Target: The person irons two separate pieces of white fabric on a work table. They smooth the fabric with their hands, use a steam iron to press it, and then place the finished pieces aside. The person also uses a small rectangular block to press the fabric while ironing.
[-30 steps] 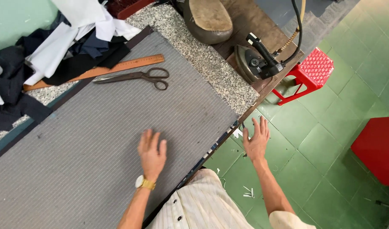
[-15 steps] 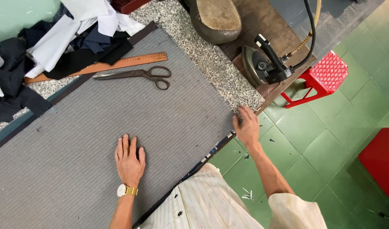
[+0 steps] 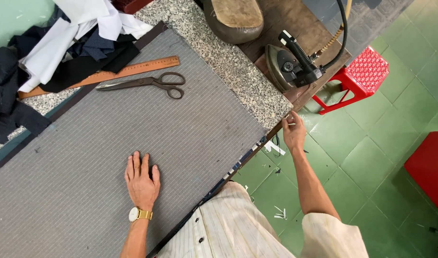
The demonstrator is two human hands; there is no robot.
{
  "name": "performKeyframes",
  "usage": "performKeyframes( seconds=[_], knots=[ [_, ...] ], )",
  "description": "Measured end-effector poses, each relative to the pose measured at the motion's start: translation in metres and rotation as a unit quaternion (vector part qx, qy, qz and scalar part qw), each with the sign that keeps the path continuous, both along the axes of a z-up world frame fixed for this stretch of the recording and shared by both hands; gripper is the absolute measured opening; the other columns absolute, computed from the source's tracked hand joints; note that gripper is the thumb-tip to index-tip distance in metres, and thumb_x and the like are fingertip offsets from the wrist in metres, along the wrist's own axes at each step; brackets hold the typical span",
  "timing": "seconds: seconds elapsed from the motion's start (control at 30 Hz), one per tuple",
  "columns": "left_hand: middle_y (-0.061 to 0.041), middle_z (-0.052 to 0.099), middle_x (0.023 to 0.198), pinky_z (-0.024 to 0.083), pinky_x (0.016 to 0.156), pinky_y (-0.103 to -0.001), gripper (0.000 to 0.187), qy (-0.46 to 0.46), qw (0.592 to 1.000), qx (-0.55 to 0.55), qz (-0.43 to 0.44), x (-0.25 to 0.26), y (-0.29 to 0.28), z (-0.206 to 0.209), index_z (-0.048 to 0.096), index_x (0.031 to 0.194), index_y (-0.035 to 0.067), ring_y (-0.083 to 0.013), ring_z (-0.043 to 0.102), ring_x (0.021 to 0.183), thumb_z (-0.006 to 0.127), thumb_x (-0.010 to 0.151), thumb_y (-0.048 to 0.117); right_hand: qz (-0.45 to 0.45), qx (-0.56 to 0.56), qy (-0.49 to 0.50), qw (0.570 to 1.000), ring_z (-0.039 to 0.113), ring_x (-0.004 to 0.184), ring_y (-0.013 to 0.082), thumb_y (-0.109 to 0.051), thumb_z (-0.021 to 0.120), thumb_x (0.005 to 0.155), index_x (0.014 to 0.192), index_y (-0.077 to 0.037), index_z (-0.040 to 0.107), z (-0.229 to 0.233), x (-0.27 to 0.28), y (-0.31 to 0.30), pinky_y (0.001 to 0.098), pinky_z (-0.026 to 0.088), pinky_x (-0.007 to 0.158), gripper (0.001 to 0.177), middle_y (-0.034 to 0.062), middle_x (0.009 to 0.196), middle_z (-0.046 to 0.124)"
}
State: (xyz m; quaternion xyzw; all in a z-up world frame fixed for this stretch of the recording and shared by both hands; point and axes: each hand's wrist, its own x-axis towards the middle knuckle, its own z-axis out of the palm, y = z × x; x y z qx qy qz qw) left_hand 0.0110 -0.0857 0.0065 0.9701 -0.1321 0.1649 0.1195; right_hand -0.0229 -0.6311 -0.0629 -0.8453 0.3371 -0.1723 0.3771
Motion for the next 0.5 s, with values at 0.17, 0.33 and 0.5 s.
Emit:
performKeyframes(
  seconds=[0.17,0.33,0.5],
  knots=[
    [-0.017,0.055,0.153,0.039,0.114,-0.047,0.043,0.000,1.000,0.000,-0.003,0.000,0.001,0.000,0.064,0.138,0.010,-0.0350,0.049,0.143,0.057,0.102,0.033,-0.046,-0.094,0.147,0.984,0.074,0.080,0.0271,-0.036,0.076,0.093,0.102,-0.027,0.078,-0.029,0.000,-0.029,0.0432,0.058,0.069,0.012,-0.0007,0.081,0.071],
    [-0.017,0.056,0.152,0.040,0.114,-0.047,0.042,0.000,1.000,-0.003,0.005,0.000,0.000,0.001,0.064,0.136,0.011,-0.0355,0.050,0.142,0.057,0.101,0.033,-0.041,-0.209,0.076,0.974,0.071,0.099,0.0305,-0.009,0.069,0.085,0.124,-0.014,0.071,-0.004,-0.004,-0.057,0.0451,0.059,0.083,0.040,0.0098,0.114,0.067],
    [-0.016,0.055,0.153,0.038,0.115,-0.046,0.044,-0.001,1.000,0.004,0.003,0.000,0.001,-0.002,0.064,0.138,0.012,-0.0340,0.049,0.143,0.057,0.101,0.034,0.118,-0.223,0.071,0.965,0.057,0.124,0.0473,0.002,0.066,0.083,0.151,-0.012,0.053,0.029,0.025,-0.058,0.0541,0.048,0.108,0.070,0.0207,0.137,0.052]
  ],
)
